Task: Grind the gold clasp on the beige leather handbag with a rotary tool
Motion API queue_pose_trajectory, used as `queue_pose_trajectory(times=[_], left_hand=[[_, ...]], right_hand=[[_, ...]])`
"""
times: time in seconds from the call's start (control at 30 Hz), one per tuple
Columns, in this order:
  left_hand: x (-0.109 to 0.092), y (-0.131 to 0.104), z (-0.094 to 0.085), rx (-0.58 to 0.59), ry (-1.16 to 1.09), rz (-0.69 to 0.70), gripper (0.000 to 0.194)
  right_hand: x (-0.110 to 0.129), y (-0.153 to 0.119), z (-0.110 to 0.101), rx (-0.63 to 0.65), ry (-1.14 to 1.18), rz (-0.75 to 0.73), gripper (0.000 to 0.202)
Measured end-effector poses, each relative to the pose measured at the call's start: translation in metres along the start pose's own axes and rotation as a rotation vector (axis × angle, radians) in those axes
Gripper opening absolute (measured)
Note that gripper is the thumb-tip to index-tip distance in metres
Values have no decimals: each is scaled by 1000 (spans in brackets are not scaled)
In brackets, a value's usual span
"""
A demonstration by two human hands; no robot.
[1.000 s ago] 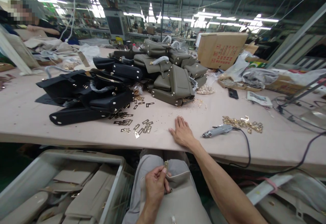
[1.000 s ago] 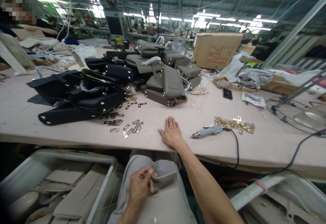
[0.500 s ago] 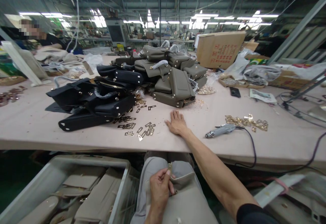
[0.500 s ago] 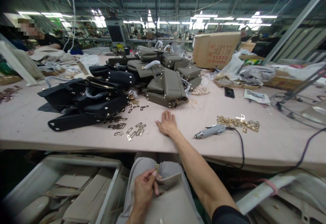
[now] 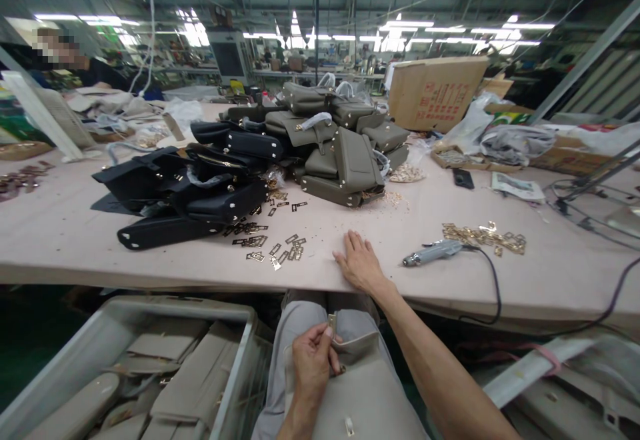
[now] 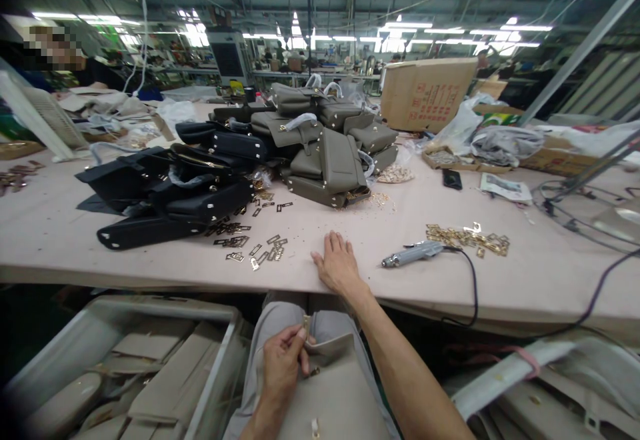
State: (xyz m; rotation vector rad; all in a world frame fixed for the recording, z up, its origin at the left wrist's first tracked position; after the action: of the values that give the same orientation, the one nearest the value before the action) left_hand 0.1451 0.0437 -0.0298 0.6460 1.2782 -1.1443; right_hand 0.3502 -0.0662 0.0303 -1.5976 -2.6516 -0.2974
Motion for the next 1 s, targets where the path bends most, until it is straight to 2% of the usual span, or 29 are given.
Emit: queue_pose_trajectory(times=[0.1,0.2,0.27,0.43,0.73,0.83,0.93,1.0], left_hand=[[-1,-1,1,14,-7,3,55],[-1,-1,2,16,3,0,54],[-2,-1,3,11,2,1,54],[-1,-1,3,5,2,4,52],[7,3,1,17,-29,7,52],[5,2,2,21,-22,13,53],[2,1,3,21,-11,18,53],[1,0,3,24,1,17,54]], right_hand=[[-15,28,-6,-62,6,47,75],[-27,54,-3,7,21,74,77],[-30,61,3,62,14,75,78],[-27,43,13,76,-27,59,78],[-16,-9,7,78,-21,4,78],[-13,-5,1,44,6,20,79],[-11,16,-4,-34,13,16,78],[-10,33,-3,-15,17,-5,77]])
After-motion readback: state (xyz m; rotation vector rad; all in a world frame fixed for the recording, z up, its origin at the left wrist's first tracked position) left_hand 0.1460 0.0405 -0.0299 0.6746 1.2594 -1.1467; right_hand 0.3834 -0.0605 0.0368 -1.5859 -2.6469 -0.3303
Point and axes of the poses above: each hand's wrist, its own y-axis towards the middle knuckle, its own z-axis out of the palm, x = y × z, the point moved 1 cm from there along y, towards the middle knuckle, and after that the axes turned 2 degrees about y, right-handed, at the moved point
